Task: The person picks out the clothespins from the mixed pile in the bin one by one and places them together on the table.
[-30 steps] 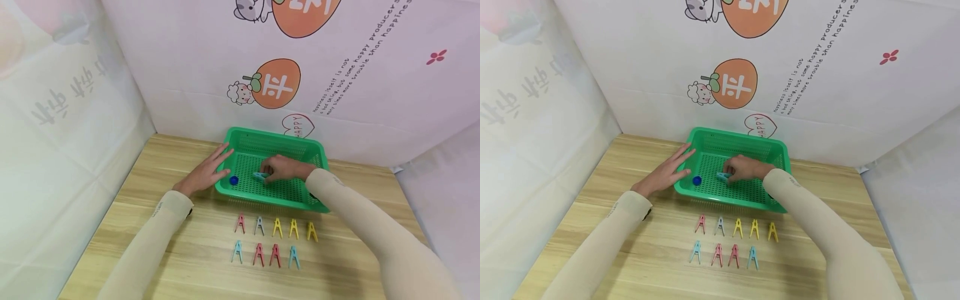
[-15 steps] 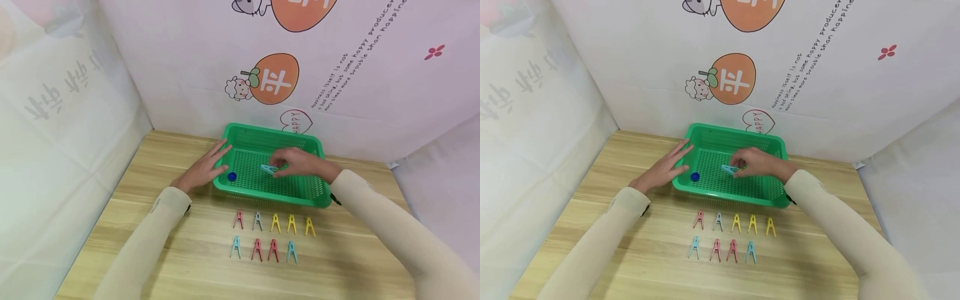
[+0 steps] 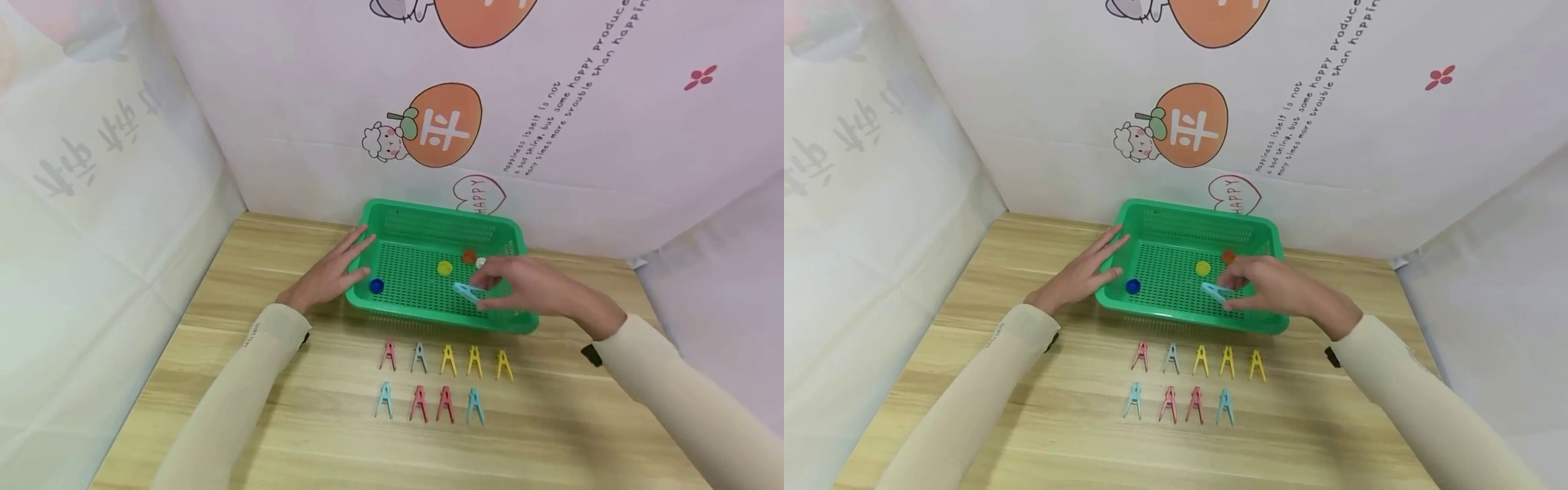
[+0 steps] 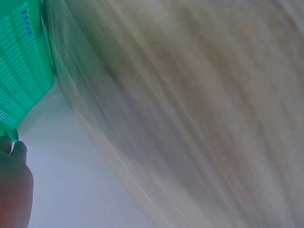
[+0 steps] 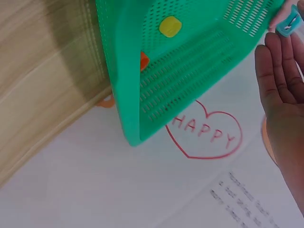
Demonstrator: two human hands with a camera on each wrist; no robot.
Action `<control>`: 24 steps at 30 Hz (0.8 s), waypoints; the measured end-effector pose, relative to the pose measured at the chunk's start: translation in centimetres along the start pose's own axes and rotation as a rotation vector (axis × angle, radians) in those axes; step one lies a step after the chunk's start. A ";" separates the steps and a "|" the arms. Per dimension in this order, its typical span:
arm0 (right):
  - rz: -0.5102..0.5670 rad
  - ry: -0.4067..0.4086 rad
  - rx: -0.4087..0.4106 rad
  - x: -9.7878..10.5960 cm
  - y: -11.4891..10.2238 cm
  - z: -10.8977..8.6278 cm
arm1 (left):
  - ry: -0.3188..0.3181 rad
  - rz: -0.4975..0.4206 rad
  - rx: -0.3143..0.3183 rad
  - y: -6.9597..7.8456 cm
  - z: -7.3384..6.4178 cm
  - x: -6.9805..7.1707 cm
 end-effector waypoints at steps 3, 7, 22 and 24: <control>-0.026 0.055 0.050 0.1 -0.8 -1.7 | 0.010 -0.009 0.000 0.0 0.0 0.0; -0.013 0.111 0.097 -0.4 -1.6 -3.8 | 0.015 -0.006 0.001 0.0 0.0 0.0; 0.039 0.195 0.007 -5.3 -1.3 -10.2 | 0.010 -0.022 -0.002 -0.4 0.0 -0.1; 0.045 0.247 -0.016 -6.0 -1.2 -11.2 | 0.008 -0.017 -0.004 -0.5 0.1 -0.1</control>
Point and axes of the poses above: each hand's wrist, its own z-axis towards the middle knuckle, its own x-axis out of the back of the hand, y = z × x, the point moved 7 cm from there along z, towards the middle knuckle, and after that the axes turned 7 degrees about -x, right-handed, at the moved point
